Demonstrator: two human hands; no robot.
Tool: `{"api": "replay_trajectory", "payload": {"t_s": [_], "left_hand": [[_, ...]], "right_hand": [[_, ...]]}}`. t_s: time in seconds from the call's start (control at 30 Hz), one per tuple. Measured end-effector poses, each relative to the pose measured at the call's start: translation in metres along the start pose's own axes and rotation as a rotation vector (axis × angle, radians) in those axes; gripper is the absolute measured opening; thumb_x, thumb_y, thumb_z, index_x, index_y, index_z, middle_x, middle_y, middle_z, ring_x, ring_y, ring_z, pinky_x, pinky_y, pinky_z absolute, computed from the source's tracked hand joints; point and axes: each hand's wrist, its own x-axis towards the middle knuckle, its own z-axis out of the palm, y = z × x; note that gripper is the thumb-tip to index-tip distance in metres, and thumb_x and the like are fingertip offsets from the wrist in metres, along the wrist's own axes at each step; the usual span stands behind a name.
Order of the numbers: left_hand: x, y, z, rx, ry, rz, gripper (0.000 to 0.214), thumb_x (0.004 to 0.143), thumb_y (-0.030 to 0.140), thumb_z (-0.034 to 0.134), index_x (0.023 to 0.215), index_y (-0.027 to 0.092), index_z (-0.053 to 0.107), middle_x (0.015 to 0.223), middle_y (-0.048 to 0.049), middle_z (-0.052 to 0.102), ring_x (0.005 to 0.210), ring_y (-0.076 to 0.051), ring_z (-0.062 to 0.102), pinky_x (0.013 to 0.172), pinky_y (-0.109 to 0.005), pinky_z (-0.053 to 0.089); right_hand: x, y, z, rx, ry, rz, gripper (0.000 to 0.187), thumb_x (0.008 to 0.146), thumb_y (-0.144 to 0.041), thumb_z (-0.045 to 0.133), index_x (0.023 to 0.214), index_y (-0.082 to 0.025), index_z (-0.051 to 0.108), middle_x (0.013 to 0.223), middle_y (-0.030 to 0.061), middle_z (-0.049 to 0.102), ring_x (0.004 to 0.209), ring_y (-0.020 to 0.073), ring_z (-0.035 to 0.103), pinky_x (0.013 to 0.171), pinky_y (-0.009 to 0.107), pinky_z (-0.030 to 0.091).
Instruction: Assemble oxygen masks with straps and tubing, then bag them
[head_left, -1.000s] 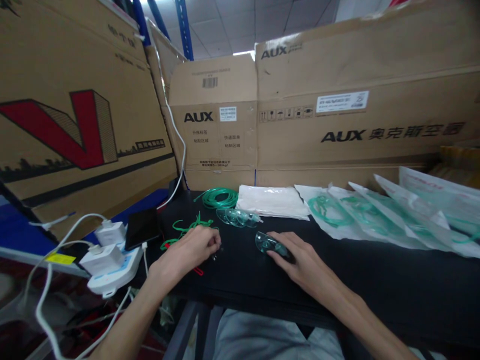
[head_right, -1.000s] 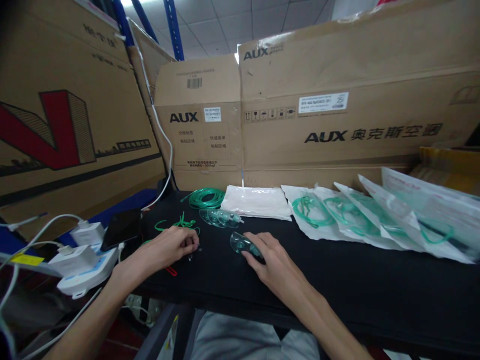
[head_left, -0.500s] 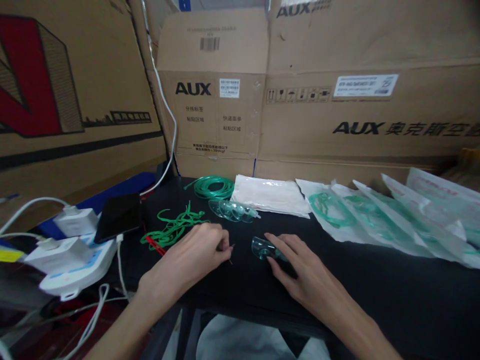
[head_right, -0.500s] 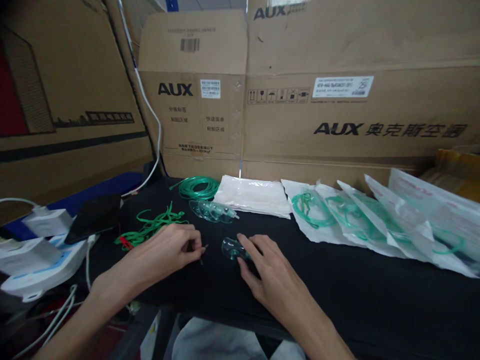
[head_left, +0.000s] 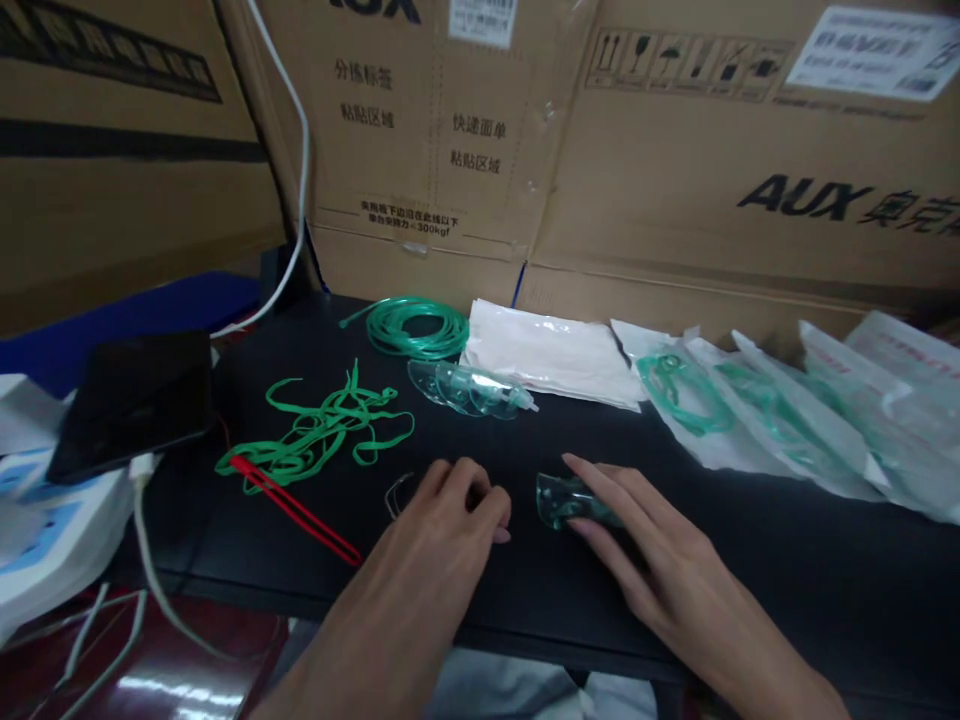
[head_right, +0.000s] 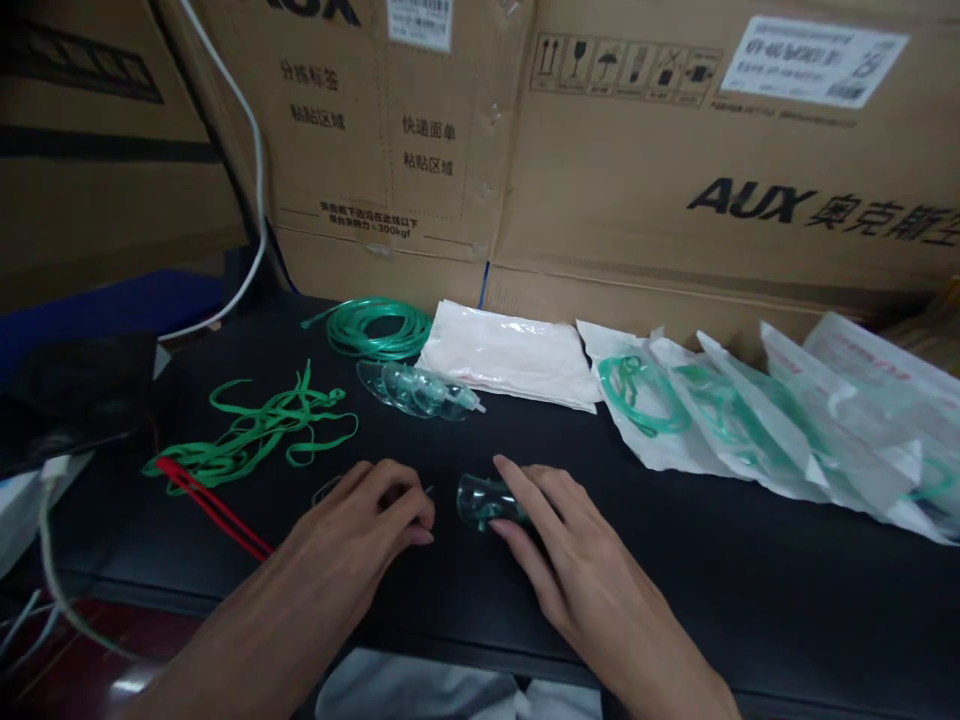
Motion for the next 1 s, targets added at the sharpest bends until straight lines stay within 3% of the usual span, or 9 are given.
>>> {"api": "replay_trajectory", "payload": {"t_s": [0.13,0.33,0.47,0.6,0.77,1.0], "left_hand": [[0.013,0.015,-0.001,-0.013,0.031,0.026,0.022,0.093,0.003,0.054,0.095,0.022,0.064,0.104,-0.0061,0.068,0.09,-0.022,0.066,0.074,-0.033,0.063],[0.007,0.012,-0.003,-0.139,0.059,-0.014,0.031,0.097,0.002,0.043,0.111,0.025,0.058,0.125,-0.0064,0.065,0.107,-0.02,0.068,0.084,-0.031,0.065],[0.008,0.013,-0.004,-0.128,0.031,0.015,0.023,0.104,0.014,0.046,0.121,0.025,0.056,0.132,-0.007,0.064,0.116,-0.021,0.066,0.091,-0.034,0.063],[0.011,0.019,-0.006,-0.067,0.124,0.025,0.031,0.105,0.028,0.052,0.135,0.023,0.05,0.125,-0.0059,0.069,0.11,-0.02,0.069,0.093,-0.034,0.062],[0.009,0.023,-0.01,0.04,0.115,0.154,0.032,0.104,0.026,0.054,0.135,0.017,0.053,0.126,-0.0068,0.071,0.113,-0.022,0.068,0.099,-0.036,0.06],[0.016,0.021,-0.01,0.14,0.158,0.303,0.033,0.109,0.026,0.039,0.133,0.014,0.059,0.124,-0.0063,0.074,0.109,-0.021,0.071,0.094,-0.036,0.064]], "right_hand": [[0.003,-0.001,0.0,0.021,-0.018,0.047,0.055,0.107,-0.031,0.042,0.16,-0.031,0.031,0.124,0.0112,0.067,0.111,0.0252,0.071,0.094,0.036,0.062],[0.001,0.002,0.009,0.036,0.03,0.102,0.045,0.106,-0.029,0.045,0.151,-0.026,0.037,0.137,0.0123,0.065,0.122,0.0237,0.068,0.105,0.037,0.057],[-0.002,0.003,0.009,0.103,-0.006,0.136,0.04,0.106,-0.031,0.047,0.144,-0.026,0.04,0.134,0.0112,0.067,0.119,0.0222,0.07,0.102,0.034,0.059],[0.001,-0.001,0.002,0.133,-0.007,0.056,0.037,0.105,-0.026,0.05,0.141,-0.027,0.045,0.128,0.0103,0.069,0.114,0.022,0.071,0.099,0.033,0.06],[0.003,-0.006,-0.004,0.21,0.021,0.034,0.034,0.102,-0.02,0.054,0.135,-0.027,0.052,0.116,0.0084,0.068,0.105,0.0219,0.07,0.093,0.034,0.061],[-0.003,-0.005,-0.002,0.269,-0.023,0.043,0.04,0.099,-0.016,0.055,0.137,-0.03,0.051,0.114,0.0061,0.066,0.101,0.021,0.07,0.088,0.035,0.062]]}}
